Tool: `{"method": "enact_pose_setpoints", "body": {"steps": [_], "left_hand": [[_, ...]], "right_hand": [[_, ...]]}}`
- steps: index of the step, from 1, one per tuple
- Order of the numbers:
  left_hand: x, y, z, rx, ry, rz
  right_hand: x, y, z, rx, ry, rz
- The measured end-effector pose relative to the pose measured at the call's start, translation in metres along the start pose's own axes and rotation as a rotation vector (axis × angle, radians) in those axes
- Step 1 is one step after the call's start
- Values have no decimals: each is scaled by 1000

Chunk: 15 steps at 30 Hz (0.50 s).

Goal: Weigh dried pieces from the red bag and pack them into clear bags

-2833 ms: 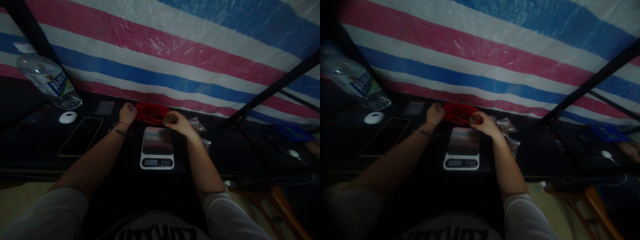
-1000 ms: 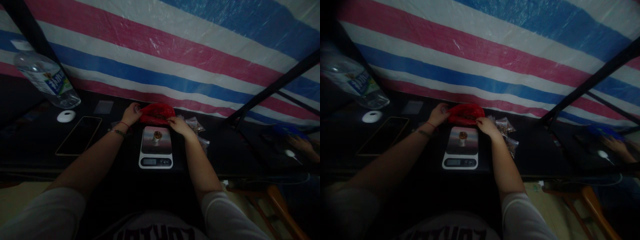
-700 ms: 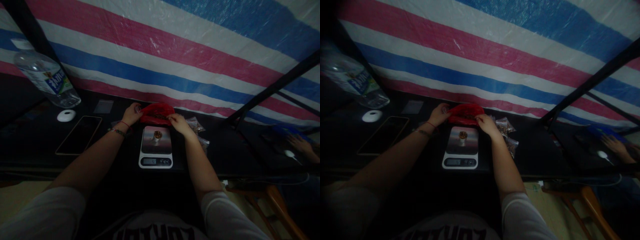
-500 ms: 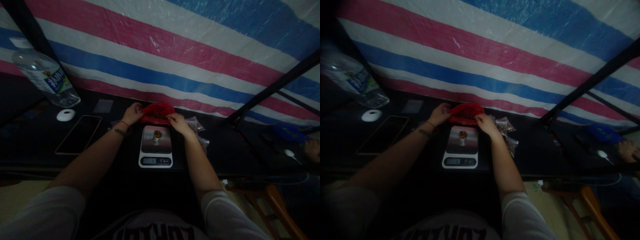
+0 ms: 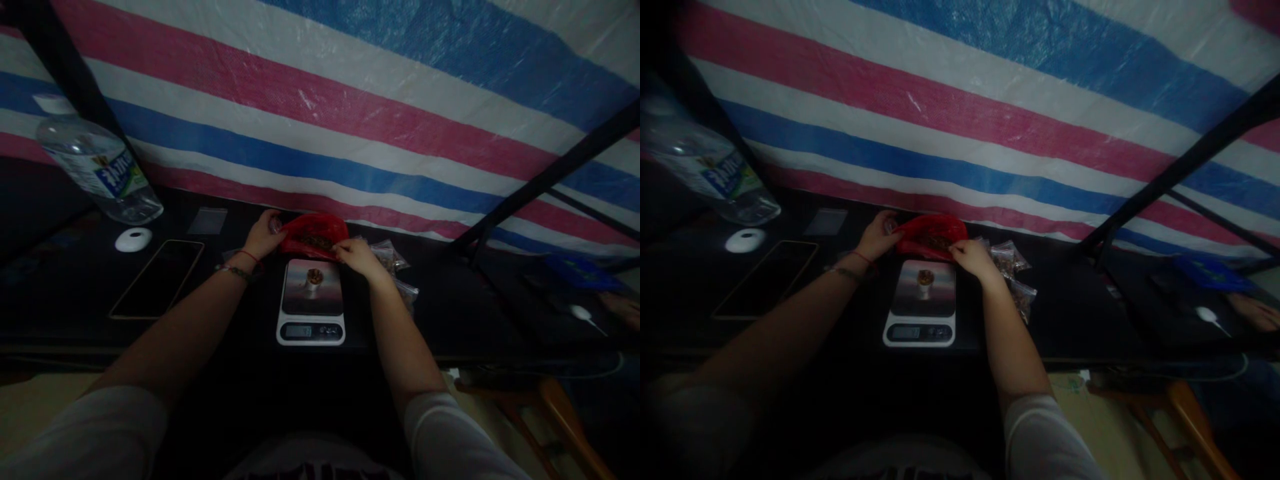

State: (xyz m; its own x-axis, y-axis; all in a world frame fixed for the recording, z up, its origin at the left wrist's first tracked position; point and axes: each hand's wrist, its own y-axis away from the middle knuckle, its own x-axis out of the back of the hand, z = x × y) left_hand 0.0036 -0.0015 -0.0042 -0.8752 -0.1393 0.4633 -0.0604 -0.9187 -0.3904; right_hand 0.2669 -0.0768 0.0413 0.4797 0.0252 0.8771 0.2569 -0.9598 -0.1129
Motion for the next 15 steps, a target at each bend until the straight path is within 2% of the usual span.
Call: {"method": "enact_pose_setpoints", "body": {"steps": [4,8,11,13,15], "left_hand": [[0,-1,-3,-86,107,-43],[1,2,-4,-154,269,-105],[3,5,-3,-177,349,-175],[4,5,-3,-194,376,-167],[5,3,-5,-209,373,-87]], "right_hand": [[3,3,0,-29,-179,-18],[8,8,-4,-56,-336,-100],[11,12,-7,-77,-369,-205],[13,13,-8,-80,-363,-287],[14,13,-8,-38,-328,-267]]}}
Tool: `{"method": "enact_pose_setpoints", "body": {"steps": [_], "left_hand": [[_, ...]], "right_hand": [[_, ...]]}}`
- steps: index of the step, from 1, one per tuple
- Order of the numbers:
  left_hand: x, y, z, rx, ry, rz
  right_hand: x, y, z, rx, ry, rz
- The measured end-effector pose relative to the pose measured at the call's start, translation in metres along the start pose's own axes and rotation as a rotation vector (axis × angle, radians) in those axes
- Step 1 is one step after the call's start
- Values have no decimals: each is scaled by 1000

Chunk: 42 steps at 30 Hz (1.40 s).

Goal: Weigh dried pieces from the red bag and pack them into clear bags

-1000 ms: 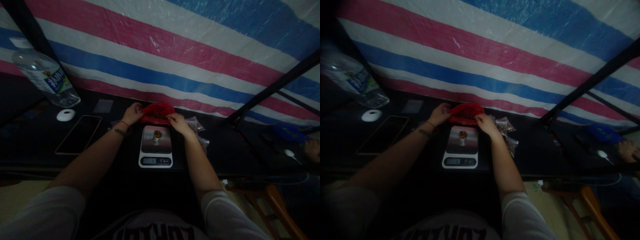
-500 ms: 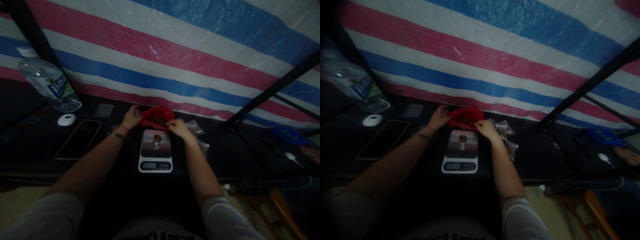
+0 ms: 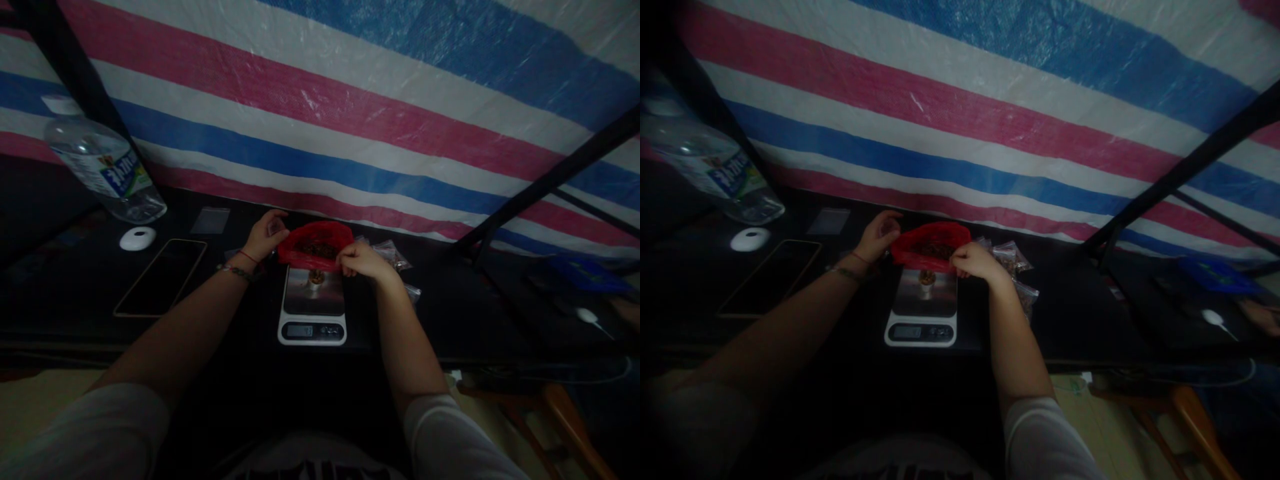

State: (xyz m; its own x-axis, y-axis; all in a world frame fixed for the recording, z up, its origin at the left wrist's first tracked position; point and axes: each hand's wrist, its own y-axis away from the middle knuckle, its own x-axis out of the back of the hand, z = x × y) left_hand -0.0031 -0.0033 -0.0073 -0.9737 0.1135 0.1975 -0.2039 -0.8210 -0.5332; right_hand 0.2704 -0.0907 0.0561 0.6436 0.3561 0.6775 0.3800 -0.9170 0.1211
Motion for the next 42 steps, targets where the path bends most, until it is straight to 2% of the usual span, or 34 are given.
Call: {"method": "enact_pose_setpoints", "body": {"steps": [4,6,8,12,15,21,24,29,31,38,42], "left_hand": [[2,-4,-4,-28,-115,195],[2,-5,-5,-12,-173,215],[0,-5,-4,14,-198,147],[-4,-2,-1,38,-173,-87],[-4,0,2,35,-161,-214],[-4,2,9,97,5,-290],[-4,2,8,97,-35,-236],[0,-2,0,68,-156,5],[1,-4,-3,68,-175,80],[1,-6,-3,105,-222,182],[1,-6,-3,133,-169,179]], "right_hand": [[0,-6,2,214,147,309],[-3,-10,5,283,206,358],[-8,-15,9,311,249,289],[-16,-21,11,314,274,100],[-18,-21,9,295,257,68],[-16,-17,2,258,231,-15],[-15,-15,3,294,214,19],[-13,-23,13,260,129,272],[-12,-31,13,232,173,302],[-19,-72,-4,248,448,5],[-28,-86,-11,184,510,-66]]}}
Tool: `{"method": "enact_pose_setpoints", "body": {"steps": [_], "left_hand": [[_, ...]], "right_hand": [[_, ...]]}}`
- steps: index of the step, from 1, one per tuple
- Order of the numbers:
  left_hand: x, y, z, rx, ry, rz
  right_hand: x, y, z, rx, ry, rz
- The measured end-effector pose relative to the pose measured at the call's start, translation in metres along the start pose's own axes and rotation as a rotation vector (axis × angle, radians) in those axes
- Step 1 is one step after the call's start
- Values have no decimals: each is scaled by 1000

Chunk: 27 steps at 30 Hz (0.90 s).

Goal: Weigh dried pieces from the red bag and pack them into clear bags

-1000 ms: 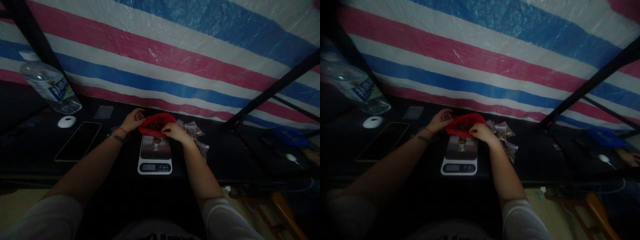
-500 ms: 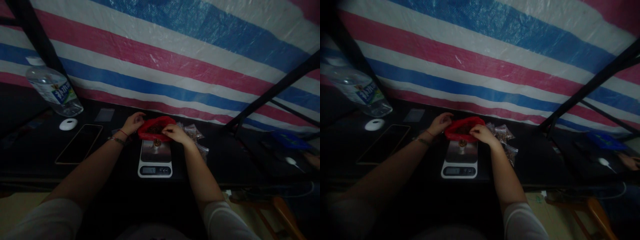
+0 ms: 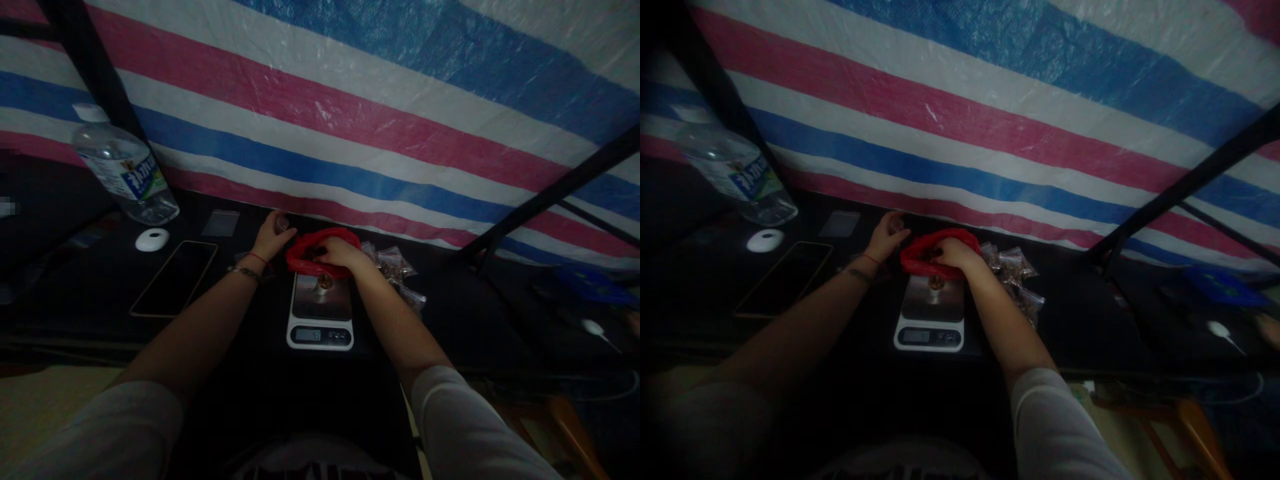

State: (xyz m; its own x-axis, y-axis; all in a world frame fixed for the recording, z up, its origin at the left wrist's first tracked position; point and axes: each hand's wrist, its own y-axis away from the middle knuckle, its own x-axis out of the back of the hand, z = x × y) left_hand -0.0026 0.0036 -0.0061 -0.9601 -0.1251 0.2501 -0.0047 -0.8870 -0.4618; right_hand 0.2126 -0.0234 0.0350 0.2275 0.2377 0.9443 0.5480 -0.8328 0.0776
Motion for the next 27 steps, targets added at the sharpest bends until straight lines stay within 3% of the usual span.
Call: {"method": "enact_pose_setpoints", "body": {"steps": [12,22,27], "left_hand": [[-1,2,5,5,25,-64],[-1,0,2,4,0,-63],[-2,0,0,-4,-3,-82]], "right_hand": [[-1,-2,-7,-37,105,-1],[-6,16,8,-47,60,214],[-13,27,10,-61,25,240]]}}
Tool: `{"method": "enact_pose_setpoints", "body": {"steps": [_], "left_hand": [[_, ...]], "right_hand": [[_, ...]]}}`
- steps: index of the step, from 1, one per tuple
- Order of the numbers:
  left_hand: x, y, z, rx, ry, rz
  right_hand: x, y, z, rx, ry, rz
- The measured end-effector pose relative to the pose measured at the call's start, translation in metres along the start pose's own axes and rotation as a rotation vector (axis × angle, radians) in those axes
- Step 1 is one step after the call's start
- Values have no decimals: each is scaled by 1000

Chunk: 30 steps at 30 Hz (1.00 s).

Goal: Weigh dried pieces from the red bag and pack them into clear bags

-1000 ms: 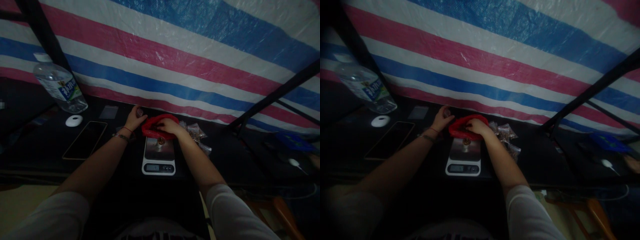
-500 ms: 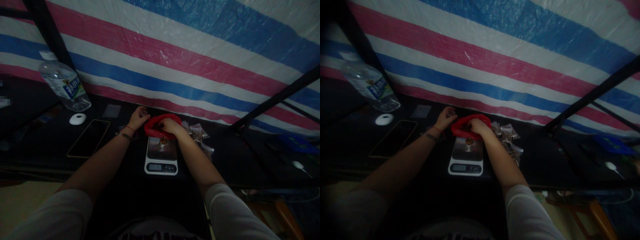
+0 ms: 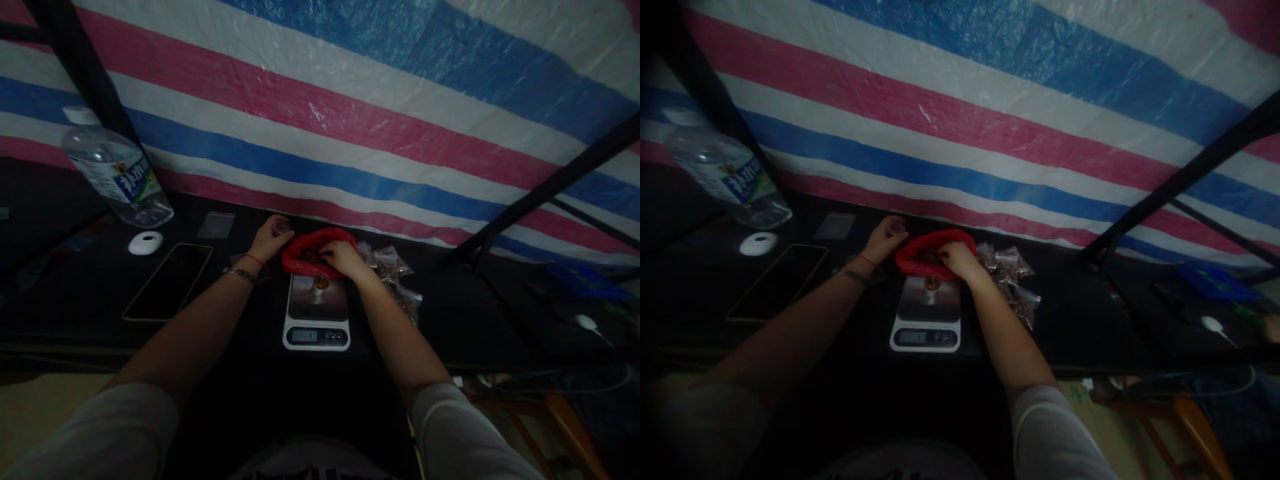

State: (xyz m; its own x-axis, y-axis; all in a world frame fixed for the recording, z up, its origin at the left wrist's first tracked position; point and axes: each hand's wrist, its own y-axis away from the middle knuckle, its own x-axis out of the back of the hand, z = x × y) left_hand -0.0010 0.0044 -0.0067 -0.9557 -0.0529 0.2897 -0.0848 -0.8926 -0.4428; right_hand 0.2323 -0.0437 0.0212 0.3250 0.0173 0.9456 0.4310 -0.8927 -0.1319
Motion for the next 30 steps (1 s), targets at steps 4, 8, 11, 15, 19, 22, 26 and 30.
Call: {"method": "enact_pose_setpoints", "body": {"steps": [4,8,11,15,19,22,26,30], "left_hand": [[-1,0,-3,17,-5,-4],[-1,0,-4,14,-25,-2],[-2,0,-4,17,-15,-8],[-2,0,-3,14,-31,-26],[-1,1,-1,15,-70,-22],[1,2,3,24,-75,-30],[2,3,8,37,-77,-32],[2,2,9,50,-76,-28]], "right_hand": [[-2,3,-2,-13,-33,16],[0,3,-3,-20,-52,60],[1,3,-3,-7,-46,87],[2,6,-3,-3,-58,91],[4,8,-5,-6,-84,74],[10,10,-7,-14,-112,87],[30,19,-20,-27,-171,147],[56,40,-47,76,-217,167]]}}
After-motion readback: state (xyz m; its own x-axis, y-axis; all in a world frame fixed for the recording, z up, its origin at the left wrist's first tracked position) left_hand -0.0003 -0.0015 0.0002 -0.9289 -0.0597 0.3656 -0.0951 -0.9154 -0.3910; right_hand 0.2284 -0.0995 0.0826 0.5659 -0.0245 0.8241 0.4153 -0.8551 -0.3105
